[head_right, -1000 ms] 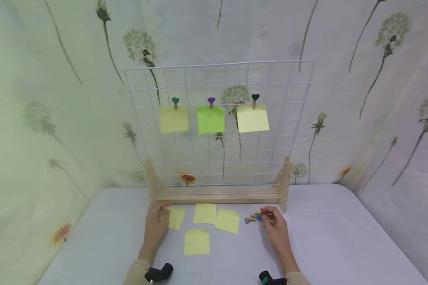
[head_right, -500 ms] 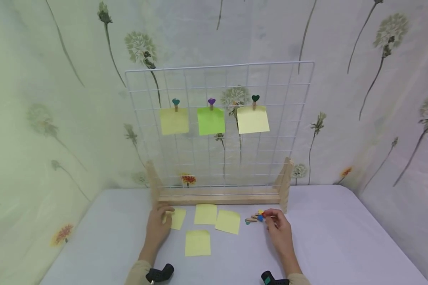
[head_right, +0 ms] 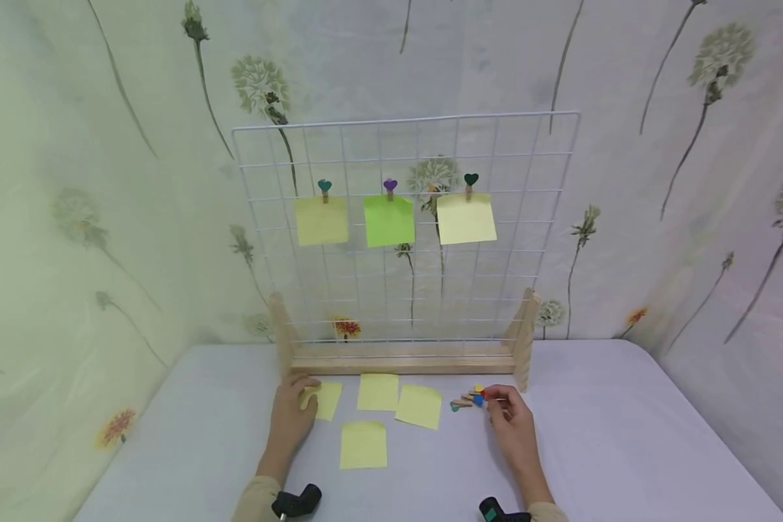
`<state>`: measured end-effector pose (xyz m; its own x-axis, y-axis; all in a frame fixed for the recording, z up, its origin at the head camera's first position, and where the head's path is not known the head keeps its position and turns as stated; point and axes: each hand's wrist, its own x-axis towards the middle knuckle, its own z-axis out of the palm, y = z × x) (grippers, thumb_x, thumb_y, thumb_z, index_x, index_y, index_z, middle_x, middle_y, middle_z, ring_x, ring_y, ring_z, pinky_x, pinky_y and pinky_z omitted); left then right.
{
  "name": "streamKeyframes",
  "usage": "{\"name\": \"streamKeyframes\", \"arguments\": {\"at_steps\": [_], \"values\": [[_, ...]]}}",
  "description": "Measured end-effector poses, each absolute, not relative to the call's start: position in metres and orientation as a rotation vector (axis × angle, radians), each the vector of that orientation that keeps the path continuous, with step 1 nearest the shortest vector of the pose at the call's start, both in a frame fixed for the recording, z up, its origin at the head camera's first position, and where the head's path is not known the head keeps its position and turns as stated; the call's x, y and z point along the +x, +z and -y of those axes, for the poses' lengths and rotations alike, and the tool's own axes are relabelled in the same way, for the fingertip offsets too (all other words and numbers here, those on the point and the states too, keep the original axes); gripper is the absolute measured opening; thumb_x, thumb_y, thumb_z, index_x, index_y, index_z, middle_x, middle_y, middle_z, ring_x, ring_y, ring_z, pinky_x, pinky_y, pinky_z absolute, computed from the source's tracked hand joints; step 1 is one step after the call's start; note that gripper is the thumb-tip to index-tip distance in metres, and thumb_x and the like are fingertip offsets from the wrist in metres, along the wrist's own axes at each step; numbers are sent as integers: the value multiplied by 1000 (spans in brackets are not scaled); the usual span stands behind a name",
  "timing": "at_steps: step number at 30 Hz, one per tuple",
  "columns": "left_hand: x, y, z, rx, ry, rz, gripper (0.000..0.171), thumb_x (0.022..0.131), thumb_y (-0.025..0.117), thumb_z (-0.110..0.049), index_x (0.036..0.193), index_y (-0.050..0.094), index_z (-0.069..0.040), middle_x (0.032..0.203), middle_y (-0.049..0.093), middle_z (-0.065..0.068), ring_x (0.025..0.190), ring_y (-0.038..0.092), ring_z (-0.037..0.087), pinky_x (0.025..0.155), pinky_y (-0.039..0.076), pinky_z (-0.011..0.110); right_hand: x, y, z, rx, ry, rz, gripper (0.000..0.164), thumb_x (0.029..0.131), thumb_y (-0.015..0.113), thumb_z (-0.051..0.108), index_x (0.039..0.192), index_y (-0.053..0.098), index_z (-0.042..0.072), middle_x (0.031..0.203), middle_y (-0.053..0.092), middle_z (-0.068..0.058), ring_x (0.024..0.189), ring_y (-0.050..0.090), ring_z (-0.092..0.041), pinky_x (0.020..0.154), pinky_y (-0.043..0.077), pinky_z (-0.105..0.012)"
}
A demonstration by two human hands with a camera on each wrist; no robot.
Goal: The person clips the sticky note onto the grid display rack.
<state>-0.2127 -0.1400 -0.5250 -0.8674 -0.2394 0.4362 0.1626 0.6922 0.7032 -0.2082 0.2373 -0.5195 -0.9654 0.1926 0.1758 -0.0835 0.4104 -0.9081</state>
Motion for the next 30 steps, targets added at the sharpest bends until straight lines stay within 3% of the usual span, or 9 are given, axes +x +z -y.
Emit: {"name": "streamKeyframes", "arguments": {"at_steps": [9, 21, 30], "values": [[-213, -525, 140, 16, -1042, 2356, 19, 73, 70, 6, 90, 72, -3, 104, 64, 14, 100, 56, 34, 86, 45, 48, -208, -519, -238, -105, 1569, 2434, 19, 97, 48, 10, 115, 55, 8, 113, 61, -9, 87, 57, -4, 66, 49, -18], [-210, -521, 137, 57, -974, 2446, 22, 81, 65, 4, 90, 72, -15, 93, 62, 1, 88, 64, 20, 77, 52, 36, -209, -520, -237, -61, 1560, 2413, 16, 97, 50, 10, 111, 56, 7, 110, 60, -8, 84, 55, 0, 66, 49, -17], [-210, -521, 137, 64, -1129, 2448, 22, 84, 61, 4, 92, 68, -15, 96, 62, 1, 95, 64, 17, 86, 53, 34, -209, -516, -236, -119, 1487, 2504, 19, 98, 45, 12, 115, 55, 9, 113, 60, -7, 86, 54, 1, 68, 48, -15]]}}
